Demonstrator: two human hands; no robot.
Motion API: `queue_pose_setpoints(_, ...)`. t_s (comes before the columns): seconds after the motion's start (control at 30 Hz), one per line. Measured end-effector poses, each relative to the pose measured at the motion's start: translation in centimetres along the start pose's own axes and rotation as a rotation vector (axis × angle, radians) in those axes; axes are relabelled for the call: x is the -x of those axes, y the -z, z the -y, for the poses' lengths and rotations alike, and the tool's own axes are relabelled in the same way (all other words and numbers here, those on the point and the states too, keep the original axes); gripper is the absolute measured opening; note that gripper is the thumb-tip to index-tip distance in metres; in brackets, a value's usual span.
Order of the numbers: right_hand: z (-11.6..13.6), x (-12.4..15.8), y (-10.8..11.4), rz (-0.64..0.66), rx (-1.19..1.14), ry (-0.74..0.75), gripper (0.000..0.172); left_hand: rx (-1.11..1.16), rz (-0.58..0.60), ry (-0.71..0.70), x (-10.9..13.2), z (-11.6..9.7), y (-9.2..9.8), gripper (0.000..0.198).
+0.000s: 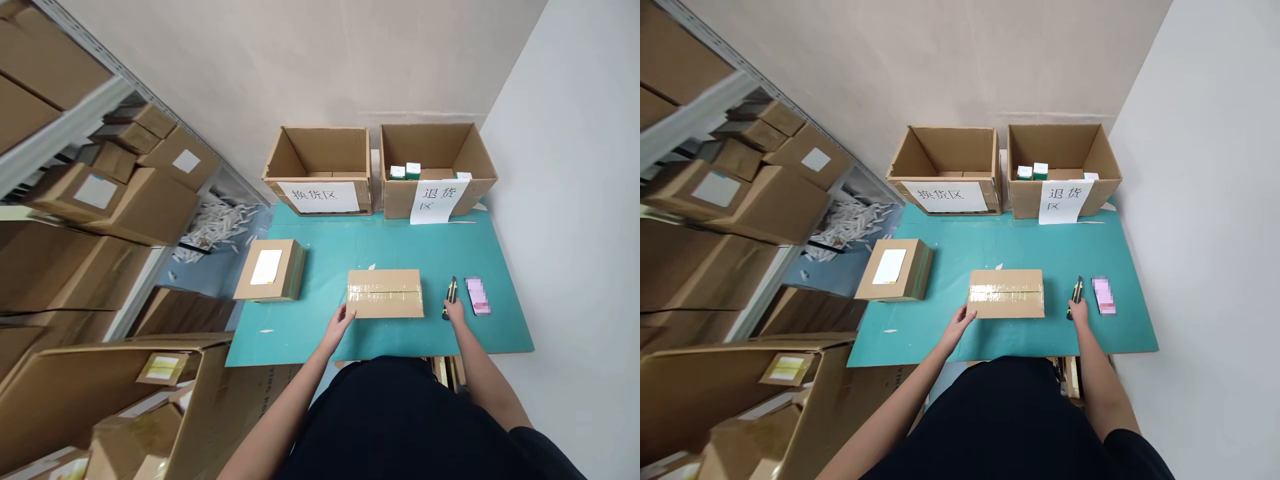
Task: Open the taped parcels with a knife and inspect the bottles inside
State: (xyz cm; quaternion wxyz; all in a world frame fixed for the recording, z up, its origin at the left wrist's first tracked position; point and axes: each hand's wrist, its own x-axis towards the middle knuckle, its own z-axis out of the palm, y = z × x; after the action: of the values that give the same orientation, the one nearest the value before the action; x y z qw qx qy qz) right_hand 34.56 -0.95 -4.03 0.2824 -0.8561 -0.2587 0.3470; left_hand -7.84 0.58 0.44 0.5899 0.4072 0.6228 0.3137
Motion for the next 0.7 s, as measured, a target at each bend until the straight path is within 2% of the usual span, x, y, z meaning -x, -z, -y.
queue_pose_setpoints(0.13,1.7,2.9,0.5,0.092,-0.167,0.041,0.042,0.008,0.018,-0.047,-0.1,0.3,-0.1,0.068)
queue_pose_setpoints(0.27,4.2,6.3,1.5,0.195,-0.291,0.188,0.052,0.035,0.005,-0.075,-0.2,0.8,-0.4,0.068)
queue_pose_setpoints(0.33,5.7,7.9,1.8,0.247,-0.268,0.269,0.057,0.035,-0.013,-0.081,-0.3,0.9,-0.7,0.069)
queue_pose_setpoints(0.47,9.5,10.4,1.5,0.378,0.015,0.466,0.055,0.029,-0.060,-0.088,-0.3,0.5,-1.6,0.069)
queue_pose_setpoints(0.6,14.2,12.0,-0.1,0.500,0.392,0.870,0.044,0.028,-0.069,-0.094,-0.3,-0.5,-2.3,0.065)
queue_pose_setpoints(0.7,17.4,12.5,-1.7,0.606,0.690,1.046,0.046,0.043,-0.047,-0.088,-0.3,-0.9,-2.5,0.062)
